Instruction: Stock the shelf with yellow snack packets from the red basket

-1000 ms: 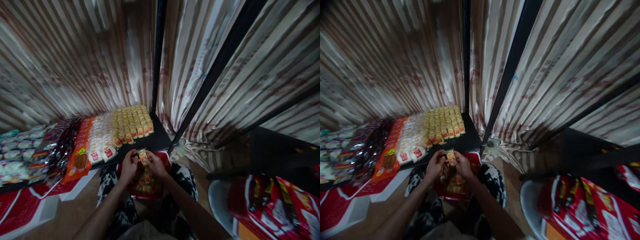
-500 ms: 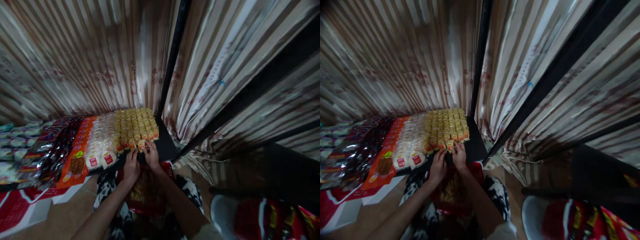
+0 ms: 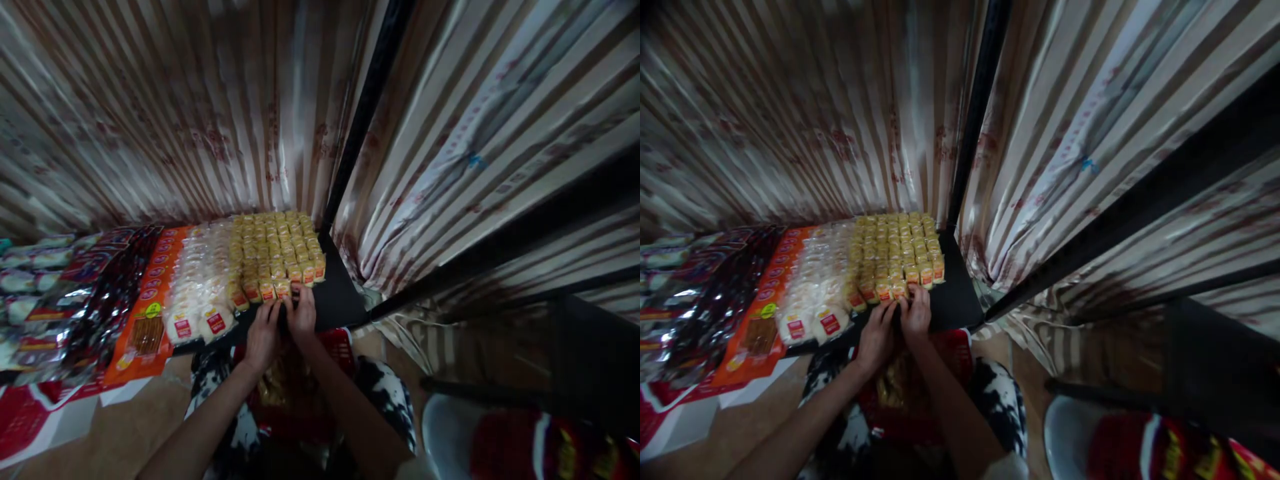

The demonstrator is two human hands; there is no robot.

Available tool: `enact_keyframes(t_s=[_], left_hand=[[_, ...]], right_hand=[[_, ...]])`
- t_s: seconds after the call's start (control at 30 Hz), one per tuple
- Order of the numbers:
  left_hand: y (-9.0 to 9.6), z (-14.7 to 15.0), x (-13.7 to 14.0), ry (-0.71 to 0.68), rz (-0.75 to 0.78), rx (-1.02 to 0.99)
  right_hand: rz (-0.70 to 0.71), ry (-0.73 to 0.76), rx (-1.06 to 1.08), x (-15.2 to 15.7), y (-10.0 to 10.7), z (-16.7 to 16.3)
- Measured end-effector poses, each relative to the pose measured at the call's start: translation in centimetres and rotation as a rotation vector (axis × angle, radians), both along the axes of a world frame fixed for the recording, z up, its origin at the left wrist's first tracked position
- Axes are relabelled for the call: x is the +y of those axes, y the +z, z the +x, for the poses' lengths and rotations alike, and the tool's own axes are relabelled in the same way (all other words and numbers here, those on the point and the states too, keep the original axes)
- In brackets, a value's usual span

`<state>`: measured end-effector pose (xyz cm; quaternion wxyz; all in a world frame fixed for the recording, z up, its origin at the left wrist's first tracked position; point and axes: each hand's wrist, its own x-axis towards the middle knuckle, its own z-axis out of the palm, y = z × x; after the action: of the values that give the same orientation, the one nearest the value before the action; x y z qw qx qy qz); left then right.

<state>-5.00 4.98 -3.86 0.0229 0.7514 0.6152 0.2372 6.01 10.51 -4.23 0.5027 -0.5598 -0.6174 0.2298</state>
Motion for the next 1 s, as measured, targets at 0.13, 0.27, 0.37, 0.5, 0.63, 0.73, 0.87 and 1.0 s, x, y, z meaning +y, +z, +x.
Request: enact_keyframes(t_s=[0.13, 0.27, 0.37, 0.5, 0.63, 0.73, 0.87, 1.0], left_hand=[[-0.4, 0.0, 0.1, -0.031, 0.039, 0.013], [-1.0, 0.0, 0.2, -0.032, 0.057, -0.004], [-1.1, -0.1, 0.3, -0.011, 0.073, -0.026], [-1.0, -0.2, 0.3, 0.051, 0.115, -0.017], [-0.9, -0.4, 0.5, 0.045, 0.171, -0.002], [-1.0, -0.5, 0.7, 0.001, 0.171, 0.013], [-0.8, -0.5, 1.0, -0.049, 0.119, 0.054], [-0.8, -0.5, 1.2, -0.051, 0.037, 0.088]], right_hand=[[0.048, -0.082, -0.036, -0.3, 0.0, 0.0], [0.026, -0.045, -0.053, -0.5, -0.1, 0.0], [0.032, 0.003, -0.030, -0.6, -0.1, 0.1], [0.050, 0.047, -0.037, -0.7, -0.1, 0.2], [0.048, 0.029, -0.053, -0.7, -0.1, 0.2], [0.038, 0.008, -0.064, -0.6, -0.2, 0.1], [0.037, 0.010, -0.055, -0.5, -0.4, 0.0], [0.021, 0.009, -0.056, -0.4, -0.4, -0.2]])
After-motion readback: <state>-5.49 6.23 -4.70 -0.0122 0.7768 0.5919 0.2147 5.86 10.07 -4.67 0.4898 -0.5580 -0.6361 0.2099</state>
